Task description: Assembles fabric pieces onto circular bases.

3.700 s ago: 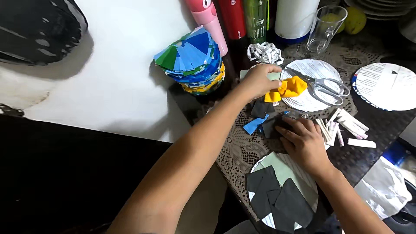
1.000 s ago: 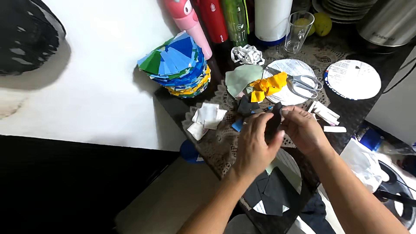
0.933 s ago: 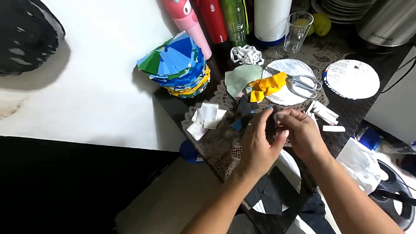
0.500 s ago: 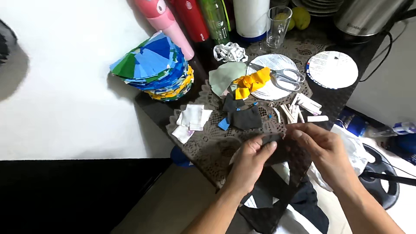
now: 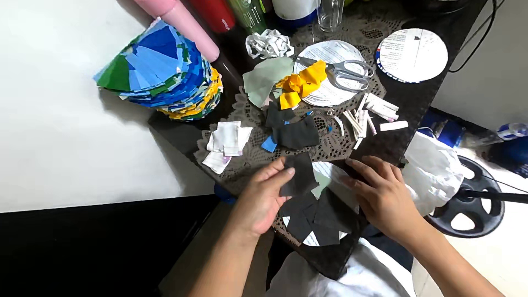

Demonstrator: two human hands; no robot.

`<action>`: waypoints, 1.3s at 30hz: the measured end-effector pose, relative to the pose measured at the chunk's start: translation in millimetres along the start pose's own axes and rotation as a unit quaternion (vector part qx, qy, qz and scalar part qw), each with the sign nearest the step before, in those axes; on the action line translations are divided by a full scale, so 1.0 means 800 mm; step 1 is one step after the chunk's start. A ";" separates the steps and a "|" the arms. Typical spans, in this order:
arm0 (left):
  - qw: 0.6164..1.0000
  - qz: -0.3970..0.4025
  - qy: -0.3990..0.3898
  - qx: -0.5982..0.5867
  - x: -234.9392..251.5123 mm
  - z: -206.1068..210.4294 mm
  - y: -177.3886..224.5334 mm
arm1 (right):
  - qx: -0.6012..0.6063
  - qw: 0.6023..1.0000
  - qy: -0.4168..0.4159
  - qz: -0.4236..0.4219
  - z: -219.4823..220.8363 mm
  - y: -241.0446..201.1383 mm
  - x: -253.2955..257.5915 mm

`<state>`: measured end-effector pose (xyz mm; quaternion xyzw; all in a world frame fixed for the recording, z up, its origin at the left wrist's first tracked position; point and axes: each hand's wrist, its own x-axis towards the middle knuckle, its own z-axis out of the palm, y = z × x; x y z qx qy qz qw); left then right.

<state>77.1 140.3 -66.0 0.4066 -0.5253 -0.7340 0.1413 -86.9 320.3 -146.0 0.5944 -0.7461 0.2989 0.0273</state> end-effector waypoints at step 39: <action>0.788 0.298 -0.017 0.538 -0.007 0.058 -0.074 | -0.005 0.974 0.031 0.223 -0.008 -0.067 -0.050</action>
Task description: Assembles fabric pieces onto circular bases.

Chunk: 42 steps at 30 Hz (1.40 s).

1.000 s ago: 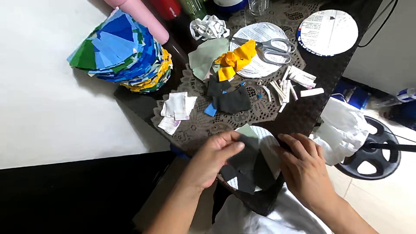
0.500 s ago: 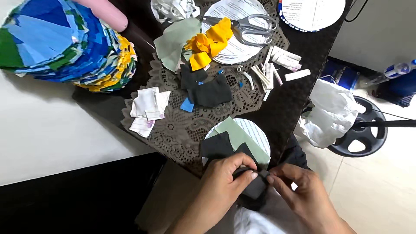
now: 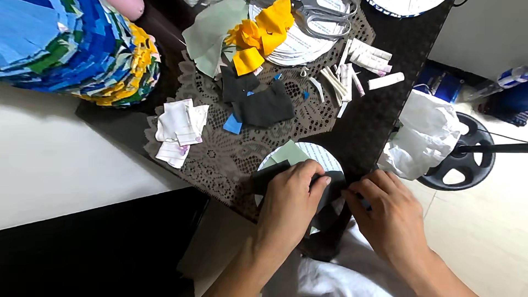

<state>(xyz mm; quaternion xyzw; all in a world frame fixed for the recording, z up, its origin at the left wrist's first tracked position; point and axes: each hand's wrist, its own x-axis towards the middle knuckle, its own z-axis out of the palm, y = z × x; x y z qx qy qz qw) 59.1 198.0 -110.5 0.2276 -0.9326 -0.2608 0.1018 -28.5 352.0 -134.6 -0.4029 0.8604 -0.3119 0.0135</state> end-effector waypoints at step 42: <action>0.999 0.046 -0.020 0.018 0.011 0.004 -0.007 | 0.072 0.996 0.051 -0.015 0.003 0.027 -0.016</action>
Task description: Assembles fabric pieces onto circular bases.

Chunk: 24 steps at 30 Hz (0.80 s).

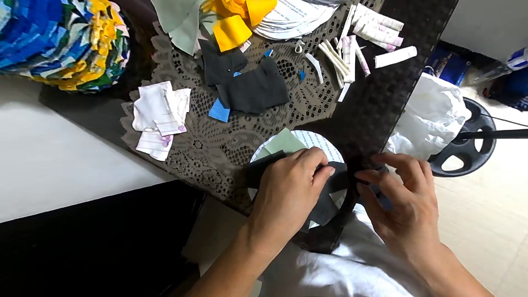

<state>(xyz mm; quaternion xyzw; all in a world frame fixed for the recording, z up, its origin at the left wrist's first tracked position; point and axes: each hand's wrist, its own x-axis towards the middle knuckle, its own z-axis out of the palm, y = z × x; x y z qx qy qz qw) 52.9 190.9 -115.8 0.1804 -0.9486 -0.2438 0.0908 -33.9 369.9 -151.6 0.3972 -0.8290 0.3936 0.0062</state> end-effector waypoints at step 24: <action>0.985 -0.133 -0.110 -0.020 0.001 -0.049 -0.017 | -0.012 0.999 -0.002 -0.030 0.025 0.005 0.003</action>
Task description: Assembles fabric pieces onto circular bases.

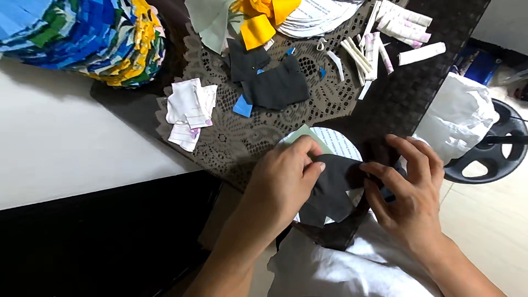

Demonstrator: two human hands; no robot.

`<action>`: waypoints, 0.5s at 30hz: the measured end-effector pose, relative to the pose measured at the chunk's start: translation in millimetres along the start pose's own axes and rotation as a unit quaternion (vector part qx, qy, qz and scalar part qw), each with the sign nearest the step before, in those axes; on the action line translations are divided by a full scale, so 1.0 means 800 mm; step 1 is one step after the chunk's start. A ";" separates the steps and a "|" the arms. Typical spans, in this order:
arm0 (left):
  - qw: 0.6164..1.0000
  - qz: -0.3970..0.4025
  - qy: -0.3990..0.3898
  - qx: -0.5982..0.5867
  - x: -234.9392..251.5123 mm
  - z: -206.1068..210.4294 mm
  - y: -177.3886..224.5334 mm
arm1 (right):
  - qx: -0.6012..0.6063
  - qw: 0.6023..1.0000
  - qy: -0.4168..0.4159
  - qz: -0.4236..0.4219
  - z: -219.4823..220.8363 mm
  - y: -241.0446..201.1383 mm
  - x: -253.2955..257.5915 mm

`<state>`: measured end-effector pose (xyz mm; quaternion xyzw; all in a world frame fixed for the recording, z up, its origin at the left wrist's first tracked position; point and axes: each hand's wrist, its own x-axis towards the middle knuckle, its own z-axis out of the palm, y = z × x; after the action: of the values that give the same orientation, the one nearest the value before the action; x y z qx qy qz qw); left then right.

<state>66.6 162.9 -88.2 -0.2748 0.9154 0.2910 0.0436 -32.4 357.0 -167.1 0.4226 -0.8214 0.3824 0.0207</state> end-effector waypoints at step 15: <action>0.996 -0.047 0.037 0.064 -0.030 0.006 0.006 | -0.009 1.000 0.005 -0.002 0.001 0.000 0.000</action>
<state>84.2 180.3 -83.9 -0.3250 0.9191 0.2189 0.0414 -32.2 357.0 -167.8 0.4219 -0.8240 0.3772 0.0288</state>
